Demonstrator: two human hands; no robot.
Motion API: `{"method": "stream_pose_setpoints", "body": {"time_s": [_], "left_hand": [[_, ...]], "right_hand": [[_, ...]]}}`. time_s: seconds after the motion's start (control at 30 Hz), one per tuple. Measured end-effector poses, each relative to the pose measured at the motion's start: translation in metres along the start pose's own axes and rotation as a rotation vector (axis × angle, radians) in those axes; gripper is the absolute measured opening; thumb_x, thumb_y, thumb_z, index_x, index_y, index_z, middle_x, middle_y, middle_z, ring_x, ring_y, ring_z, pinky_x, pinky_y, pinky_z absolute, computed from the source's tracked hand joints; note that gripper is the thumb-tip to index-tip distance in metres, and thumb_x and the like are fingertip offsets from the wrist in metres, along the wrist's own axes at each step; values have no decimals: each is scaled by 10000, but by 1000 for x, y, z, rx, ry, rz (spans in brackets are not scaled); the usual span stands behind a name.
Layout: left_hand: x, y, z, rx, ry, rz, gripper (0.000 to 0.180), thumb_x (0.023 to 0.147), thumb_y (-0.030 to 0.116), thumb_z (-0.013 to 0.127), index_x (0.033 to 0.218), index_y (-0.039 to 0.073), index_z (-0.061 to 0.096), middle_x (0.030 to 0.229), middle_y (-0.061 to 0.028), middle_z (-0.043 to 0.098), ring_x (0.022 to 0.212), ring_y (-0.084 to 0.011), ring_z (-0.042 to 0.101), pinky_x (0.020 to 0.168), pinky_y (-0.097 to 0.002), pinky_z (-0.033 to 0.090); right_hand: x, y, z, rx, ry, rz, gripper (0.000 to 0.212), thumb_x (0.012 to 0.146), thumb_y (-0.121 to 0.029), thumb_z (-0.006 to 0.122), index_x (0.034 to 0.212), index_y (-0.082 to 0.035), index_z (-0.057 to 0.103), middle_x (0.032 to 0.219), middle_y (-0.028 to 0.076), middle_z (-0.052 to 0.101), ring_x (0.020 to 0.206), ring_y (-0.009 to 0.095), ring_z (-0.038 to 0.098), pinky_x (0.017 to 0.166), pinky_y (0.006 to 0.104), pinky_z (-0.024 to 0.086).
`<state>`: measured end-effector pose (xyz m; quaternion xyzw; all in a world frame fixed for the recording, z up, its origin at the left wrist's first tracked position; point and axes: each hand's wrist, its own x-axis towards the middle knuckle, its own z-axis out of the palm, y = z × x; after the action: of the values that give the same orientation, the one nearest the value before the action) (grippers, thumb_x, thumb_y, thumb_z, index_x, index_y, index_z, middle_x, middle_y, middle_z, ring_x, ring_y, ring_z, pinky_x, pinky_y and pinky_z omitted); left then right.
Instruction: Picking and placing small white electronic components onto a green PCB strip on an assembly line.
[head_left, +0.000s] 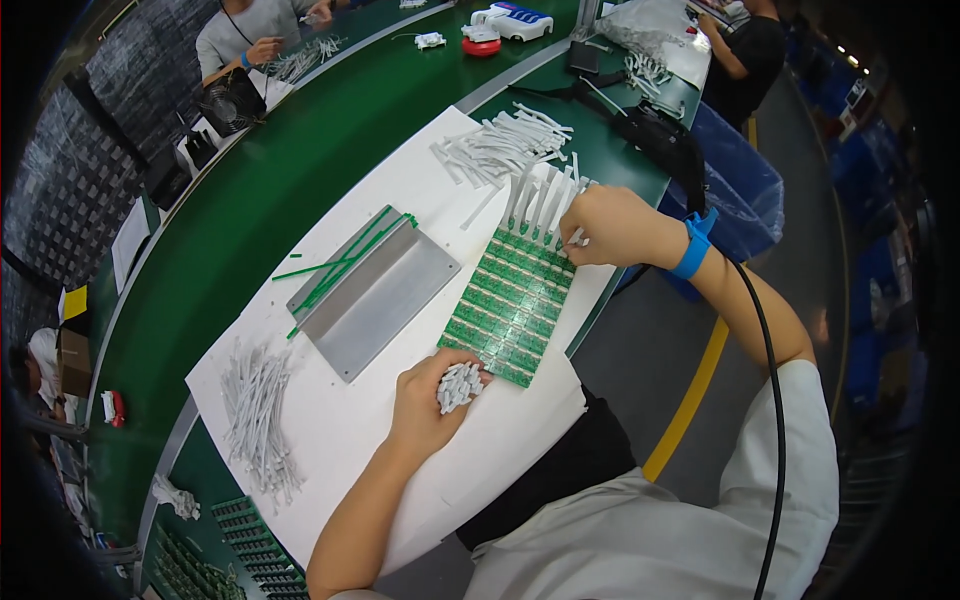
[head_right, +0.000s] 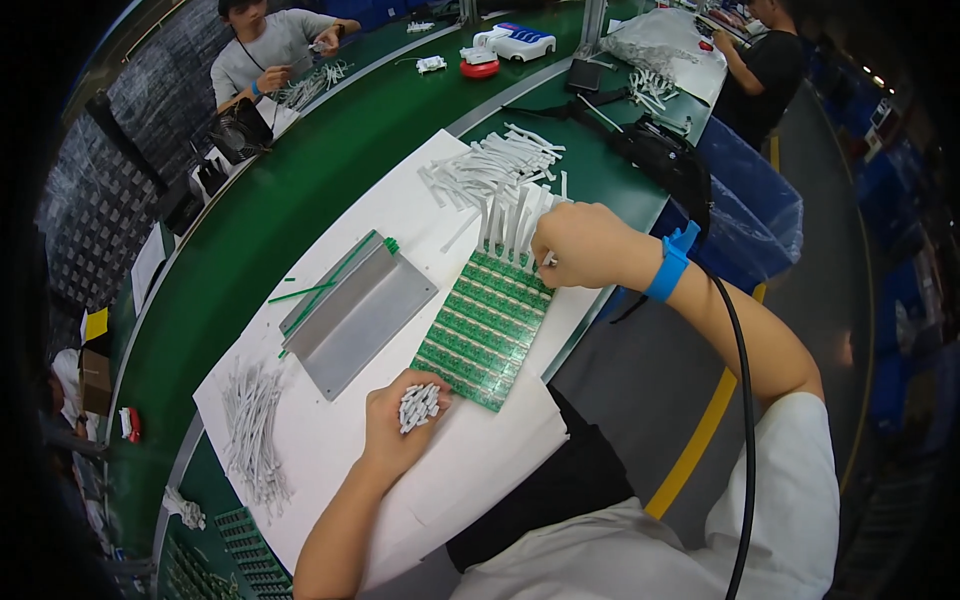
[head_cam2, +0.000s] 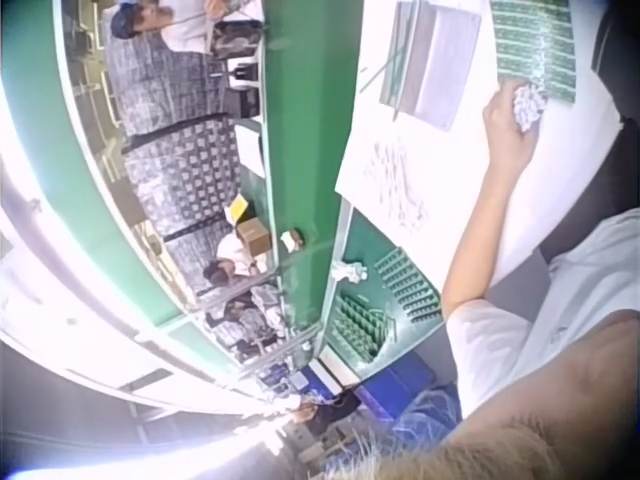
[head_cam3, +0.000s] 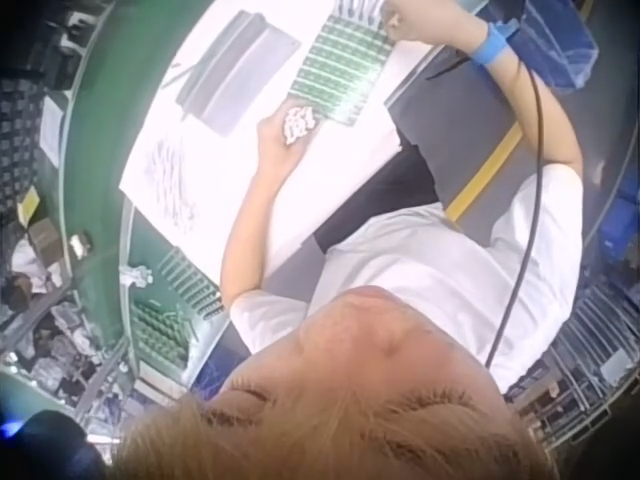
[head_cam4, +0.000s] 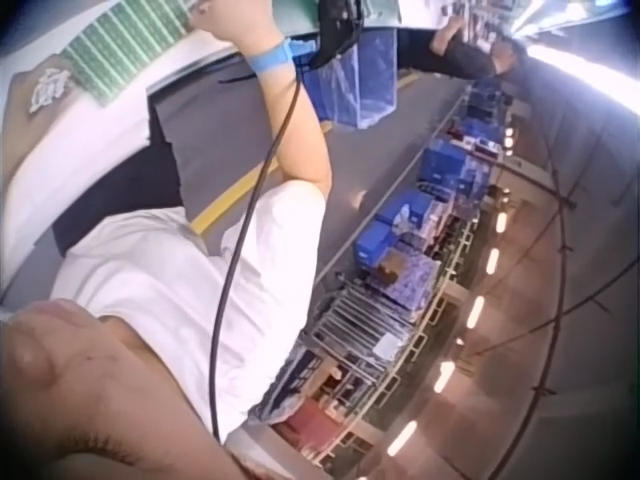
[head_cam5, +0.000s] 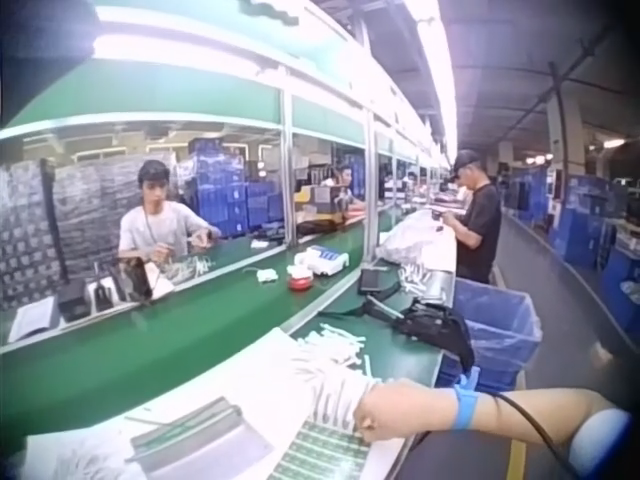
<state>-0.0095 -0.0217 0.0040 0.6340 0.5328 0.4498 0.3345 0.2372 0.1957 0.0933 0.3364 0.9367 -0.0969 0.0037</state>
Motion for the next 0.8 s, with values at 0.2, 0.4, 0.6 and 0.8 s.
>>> {"method": "stream_pose_setpoints", "body": {"time_s": [0.2, 0.4, 0.6, 0.8], "left_hand": [[1, 1, -1, 16, -2, -6, 337, 743, -68, 740, 1046, 53, 654, 935, -116, 736, 858, -284, 725, 757, -343, 554], [0, 0, -2, 57, -21, 59, 298, 786, -101, 717, 1049, 22, 647, 926, -86, 754, 851, -189, 760, 763, -278, 582], [0, 0, -2, 45, -46, 50, 323, 782, -124, 665, 1070, 17, 636, 948, -91, 748, 878, -191, 763, 792, -286, 593], [1, 1, -1, 69, -35, 18, 320, 782, -132, 645, 1067, 13, 637, 944, -85, 741, 885, -184, 762, 790, -278, 594]], "right_hand": [[6, 2, -1, 13, -43, -12, 187, 729, -196, 755, 868, -73, 781, 827, 115, 742, 803, 300, 716, 709, 404, 573], [8, 0, -2, -2, -69, -9, 177, 729, -185, 759, 866, -77, 788, 823, 110, 745, 794, 293, 717, 716, 392, 571], [7, 2, 5, -50, -36, -25, 188, 716, -192, 758, 872, -91, 786, 823, 107, 744, 790, 293, 718, 696, 396, 572], [14, 1, -1, 28, -99, 20, 157, 720, -175, 763, 835, -72, 790, 815, 105, 746, 780, 285, 719, 699, 381, 568]]}}
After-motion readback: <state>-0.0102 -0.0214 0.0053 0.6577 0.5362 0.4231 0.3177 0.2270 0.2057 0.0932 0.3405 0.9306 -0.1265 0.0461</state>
